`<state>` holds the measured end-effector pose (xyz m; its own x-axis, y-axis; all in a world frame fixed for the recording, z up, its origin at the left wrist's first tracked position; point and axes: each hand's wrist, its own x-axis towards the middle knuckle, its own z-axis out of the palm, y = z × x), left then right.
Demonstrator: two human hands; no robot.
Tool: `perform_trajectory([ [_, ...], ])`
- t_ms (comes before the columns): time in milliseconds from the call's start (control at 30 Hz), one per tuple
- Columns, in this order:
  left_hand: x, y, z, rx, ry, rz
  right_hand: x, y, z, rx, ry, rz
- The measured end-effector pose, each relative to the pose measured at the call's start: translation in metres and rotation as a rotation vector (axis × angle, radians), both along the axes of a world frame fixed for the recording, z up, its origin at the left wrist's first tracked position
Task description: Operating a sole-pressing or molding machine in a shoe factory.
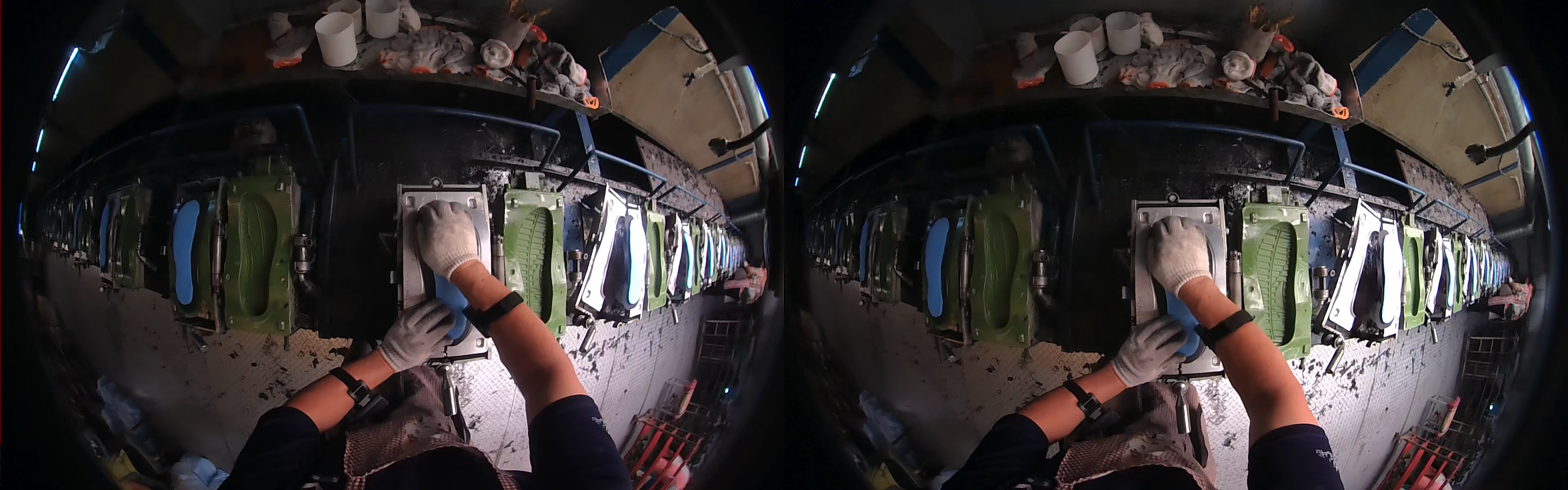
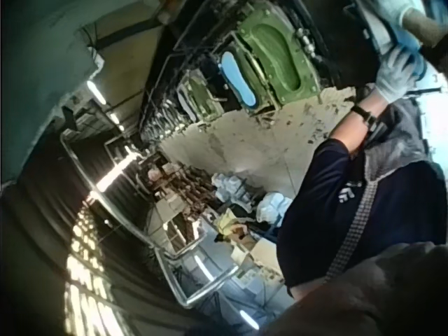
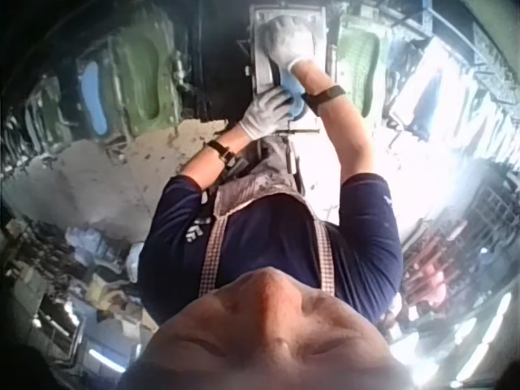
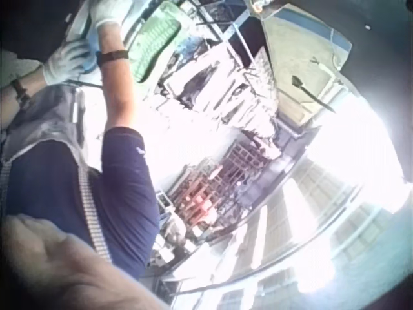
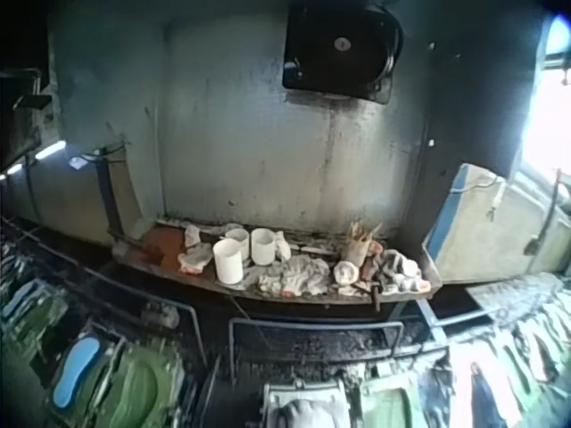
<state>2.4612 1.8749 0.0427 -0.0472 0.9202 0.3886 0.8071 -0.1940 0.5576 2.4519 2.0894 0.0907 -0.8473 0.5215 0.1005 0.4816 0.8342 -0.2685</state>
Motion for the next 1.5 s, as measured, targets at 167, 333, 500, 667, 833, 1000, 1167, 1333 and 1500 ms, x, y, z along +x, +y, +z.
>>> perform_trajectory([
  [167,-0.007,0.016,0.018,-0.027,0.094,-0.108,0.026,0.013,0.000,-0.174,0.179,-0.066],
  [333,-0.043,0.053,0.006,-0.236,0.429,-0.680,0.137,-0.085,0.032,-0.903,0.634,-0.600],
  [500,-0.032,0.077,0.036,-0.410,0.386,-0.809,0.246,-0.210,0.014,-1.812,0.057,-1.010],
  [667,-0.038,0.084,0.039,-0.476,0.430,-0.843,0.194,-0.106,0.030,-0.785,-1.007,0.307],
  [833,-0.104,0.089,0.026,-0.062,-0.225,0.021,0.253,-0.153,0.011,-0.300,-0.437,0.098],
  [1000,-0.149,0.035,-0.094,-0.297,-1.704,0.860,0.231,-0.132,0.013,-0.337,-0.372,0.400],
  [1167,-0.092,-0.014,-0.088,-0.561,-1.002,0.802,0.241,-0.129,0.030,-0.532,-0.182,0.205],
  [1333,-0.075,-0.037,-0.064,-0.210,-0.251,0.738,0.296,-0.089,0.055,-0.572,0.069,-0.025],
  [1500,0.009,0.008,0.055,0.000,-0.040,0.373,0.395,0.034,0.055,-0.188,0.236,-0.360],
])
